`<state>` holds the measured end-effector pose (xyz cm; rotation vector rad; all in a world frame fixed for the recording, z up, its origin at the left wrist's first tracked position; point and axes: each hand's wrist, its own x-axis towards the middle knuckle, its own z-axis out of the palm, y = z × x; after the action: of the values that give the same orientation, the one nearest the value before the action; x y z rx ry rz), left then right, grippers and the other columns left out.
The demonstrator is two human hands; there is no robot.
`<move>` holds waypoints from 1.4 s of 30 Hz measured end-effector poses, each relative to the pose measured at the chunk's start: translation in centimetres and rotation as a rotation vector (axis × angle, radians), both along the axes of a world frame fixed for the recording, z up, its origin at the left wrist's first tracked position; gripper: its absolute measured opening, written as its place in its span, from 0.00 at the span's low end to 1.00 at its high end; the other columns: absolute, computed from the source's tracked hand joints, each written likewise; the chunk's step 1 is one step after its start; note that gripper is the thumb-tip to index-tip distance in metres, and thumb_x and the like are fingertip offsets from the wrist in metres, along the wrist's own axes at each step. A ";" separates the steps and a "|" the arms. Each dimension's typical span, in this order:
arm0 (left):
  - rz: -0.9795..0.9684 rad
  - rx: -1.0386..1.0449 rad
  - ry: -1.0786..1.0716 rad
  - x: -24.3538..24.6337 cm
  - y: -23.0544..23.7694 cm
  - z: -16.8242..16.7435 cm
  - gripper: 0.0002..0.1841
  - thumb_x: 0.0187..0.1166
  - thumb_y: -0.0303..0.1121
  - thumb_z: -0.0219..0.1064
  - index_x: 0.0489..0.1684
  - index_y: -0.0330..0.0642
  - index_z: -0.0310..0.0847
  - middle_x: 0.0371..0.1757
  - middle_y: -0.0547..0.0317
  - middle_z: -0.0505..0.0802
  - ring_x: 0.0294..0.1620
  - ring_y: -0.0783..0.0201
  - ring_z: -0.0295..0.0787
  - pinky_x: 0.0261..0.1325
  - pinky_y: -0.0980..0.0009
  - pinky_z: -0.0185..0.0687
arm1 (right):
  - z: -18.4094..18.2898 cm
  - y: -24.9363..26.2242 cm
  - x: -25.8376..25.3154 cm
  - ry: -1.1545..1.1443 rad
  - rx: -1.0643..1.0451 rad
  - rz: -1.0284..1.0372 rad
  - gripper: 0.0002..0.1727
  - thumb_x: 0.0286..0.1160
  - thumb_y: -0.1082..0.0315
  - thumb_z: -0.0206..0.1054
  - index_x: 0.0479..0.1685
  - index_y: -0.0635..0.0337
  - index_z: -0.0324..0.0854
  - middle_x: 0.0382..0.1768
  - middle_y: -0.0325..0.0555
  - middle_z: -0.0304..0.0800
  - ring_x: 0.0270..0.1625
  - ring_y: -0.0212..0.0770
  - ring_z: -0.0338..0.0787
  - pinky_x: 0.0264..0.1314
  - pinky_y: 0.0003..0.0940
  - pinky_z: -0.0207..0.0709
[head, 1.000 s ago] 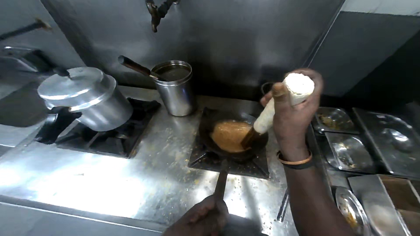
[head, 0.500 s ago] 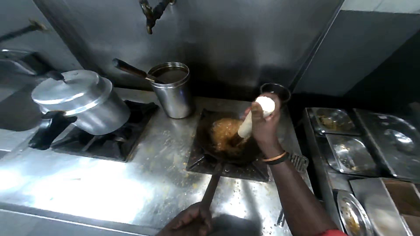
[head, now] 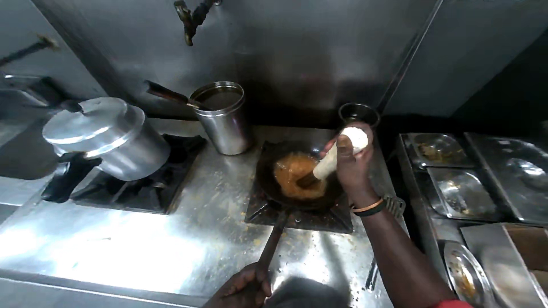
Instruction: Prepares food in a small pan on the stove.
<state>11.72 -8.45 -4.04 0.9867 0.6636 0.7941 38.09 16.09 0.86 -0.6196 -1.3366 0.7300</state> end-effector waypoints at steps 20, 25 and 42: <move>-0.022 -0.045 -0.001 0.0 0.2 -3.4 0.12 0.83 0.30 0.60 0.57 0.50 0.85 0.41 0.63 0.88 0.30 0.72 0.81 0.31 0.75 0.80 | -1.2 -3.5 2.5 0.009 0.020 0.022 0.26 0.76 0.56 0.75 0.67 0.52 0.68 0.43 0.37 0.91 0.43 0.39 0.94 0.49 0.38 0.93; 0.004 -0.086 -0.011 0.4 0.0 -3.1 0.11 0.89 0.38 0.58 0.57 0.48 0.84 0.33 0.62 0.86 0.25 0.72 0.80 0.27 0.77 0.79 | -3.1 -3.4 1.4 -0.137 0.080 -0.074 0.26 0.63 0.68 0.82 0.58 0.57 0.74 0.44 0.39 0.91 0.46 0.34 0.92 0.53 0.32 0.90; 0.026 -0.048 -0.039 1.4 -0.9 -3.2 0.11 0.88 0.39 0.58 0.56 0.49 0.84 0.34 0.63 0.85 0.26 0.73 0.78 0.26 0.78 0.76 | 1.2 -1.8 -0.5 -0.208 -0.089 -0.110 0.27 0.70 0.62 0.80 0.64 0.61 0.73 0.43 0.42 0.90 0.40 0.34 0.93 0.45 0.33 0.92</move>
<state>13.09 -9.30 -7.24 0.9191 0.6602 0.8148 37.61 14.26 2.05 -0.8519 -1.4532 0.6511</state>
